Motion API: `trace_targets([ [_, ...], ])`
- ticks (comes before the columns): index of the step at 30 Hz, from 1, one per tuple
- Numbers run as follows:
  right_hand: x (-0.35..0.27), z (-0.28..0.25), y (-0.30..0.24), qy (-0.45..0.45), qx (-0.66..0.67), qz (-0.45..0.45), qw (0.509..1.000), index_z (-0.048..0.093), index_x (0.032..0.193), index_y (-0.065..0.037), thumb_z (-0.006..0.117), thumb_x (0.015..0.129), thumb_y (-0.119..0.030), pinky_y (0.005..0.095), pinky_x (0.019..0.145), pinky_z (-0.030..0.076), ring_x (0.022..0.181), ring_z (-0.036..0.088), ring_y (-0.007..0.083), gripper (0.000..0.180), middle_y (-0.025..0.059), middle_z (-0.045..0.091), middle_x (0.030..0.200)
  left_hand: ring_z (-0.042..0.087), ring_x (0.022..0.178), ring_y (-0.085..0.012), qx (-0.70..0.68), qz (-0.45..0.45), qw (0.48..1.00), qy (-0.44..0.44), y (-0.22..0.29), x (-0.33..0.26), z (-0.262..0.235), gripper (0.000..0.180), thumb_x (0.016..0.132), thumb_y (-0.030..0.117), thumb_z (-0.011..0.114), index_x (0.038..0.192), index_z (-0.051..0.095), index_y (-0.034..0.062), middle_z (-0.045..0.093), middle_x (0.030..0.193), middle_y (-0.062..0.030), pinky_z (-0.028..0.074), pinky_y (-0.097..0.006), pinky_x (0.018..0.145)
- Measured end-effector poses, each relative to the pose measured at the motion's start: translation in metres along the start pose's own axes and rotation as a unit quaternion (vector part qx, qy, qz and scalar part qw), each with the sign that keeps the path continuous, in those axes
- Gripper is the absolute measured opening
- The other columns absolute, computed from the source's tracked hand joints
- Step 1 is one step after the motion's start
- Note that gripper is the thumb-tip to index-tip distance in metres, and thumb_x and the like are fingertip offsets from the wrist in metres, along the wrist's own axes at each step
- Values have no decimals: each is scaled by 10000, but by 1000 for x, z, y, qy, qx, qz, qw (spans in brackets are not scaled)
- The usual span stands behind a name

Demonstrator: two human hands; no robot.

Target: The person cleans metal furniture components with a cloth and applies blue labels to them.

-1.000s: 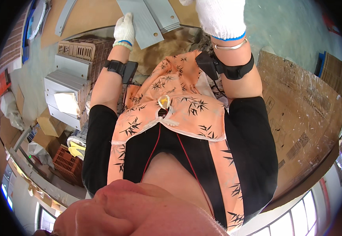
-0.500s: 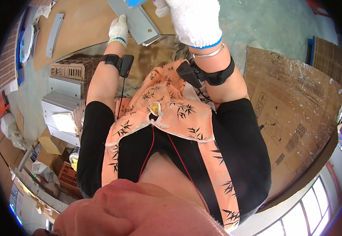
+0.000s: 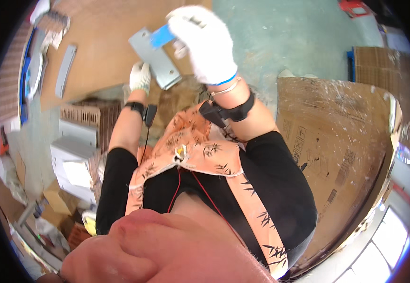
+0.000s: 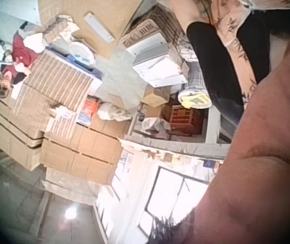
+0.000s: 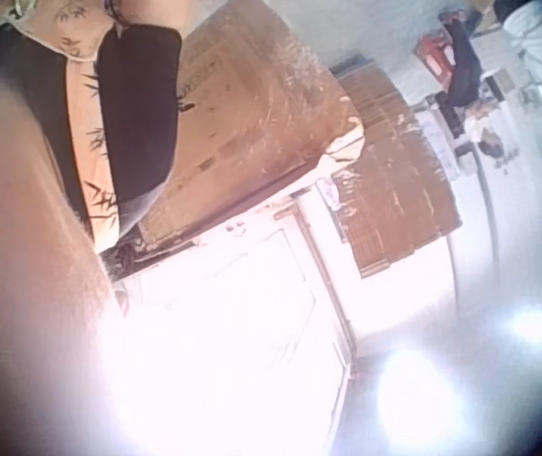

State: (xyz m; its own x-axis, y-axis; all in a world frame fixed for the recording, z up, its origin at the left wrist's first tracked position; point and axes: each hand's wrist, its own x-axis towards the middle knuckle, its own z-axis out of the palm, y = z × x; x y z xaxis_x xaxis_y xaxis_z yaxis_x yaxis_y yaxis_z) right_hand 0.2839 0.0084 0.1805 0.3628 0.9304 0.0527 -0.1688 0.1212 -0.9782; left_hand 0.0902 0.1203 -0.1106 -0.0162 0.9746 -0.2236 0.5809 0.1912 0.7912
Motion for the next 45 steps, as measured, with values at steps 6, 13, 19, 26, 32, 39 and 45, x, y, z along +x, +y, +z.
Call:
trace_targets([
  [6,1,11,12,-30,77,41,996,682,1091,-17,676,943,-139,217,537,496,623,583,69,192,28,661,855,650,1183,-363,38,-13,999,-23,-12,-9,-3,528,907,368,577,1290,649,12,684,1249,-226,480,-425,1027],
  [13,1,9,11,-31,79,58,995,679,1096,-34,674,952,-150,220,540,493,650,588,68,185,18,669,881,647,1158,-402,106,-9,993,-40,12,-12,-8,490,943,348,538,1280,646,8,688,1204,-255,488,-460,1003],
  [19,3,11,11,-35,85,52,994,676,1057,-21,679,938,-130,205,499,482,649,578,55,162,20,656,839,641,1161,-409,126,-14,991,-39,18,-12,-7,496,947,359,525,1295,633,23,679,1216,-262,490,-478,996],
  [26,5,10,14,-41,73,55,995,683,1089,-34,682,953,-176,210,520,487,627,588,66,197,18,668,866,645,1138,-420,147,7,988,-38,18,-21,-6,501,955,376,504,1291,629,26,680,1205,-263,495,-492,980],
  [32,6,10,11,-38,85,59,994,676,1054,-26,677,935,-147,204,499,483,641,579,58,169,19,659,840,656,1087,-436,210,12,975,-77,21,-42,-6,509,968,397,478,1309,586,34,688,1149,-278,502,-523,945],
  [39,6,10,14,-48,97,67,992,676,1046,-36,680,936,-162,204,499,481,637,578,54,167,13,659,839,664,1045,-457,226,35,970,-87,17,-48,-5,544,973,400,481,1352,516,11,688,1108,-303,512,-535,926],
  [45,8,8,17,-54,94,73,991,680,1088,-29,687,948,-166,199,512,485,617,585,60,195,22,669,873,665,1030,-465,226,37,968,-99,18,-47,-4,554,954,398,499,1335,526,-3,687,1100,-308,515,-539,914],
])
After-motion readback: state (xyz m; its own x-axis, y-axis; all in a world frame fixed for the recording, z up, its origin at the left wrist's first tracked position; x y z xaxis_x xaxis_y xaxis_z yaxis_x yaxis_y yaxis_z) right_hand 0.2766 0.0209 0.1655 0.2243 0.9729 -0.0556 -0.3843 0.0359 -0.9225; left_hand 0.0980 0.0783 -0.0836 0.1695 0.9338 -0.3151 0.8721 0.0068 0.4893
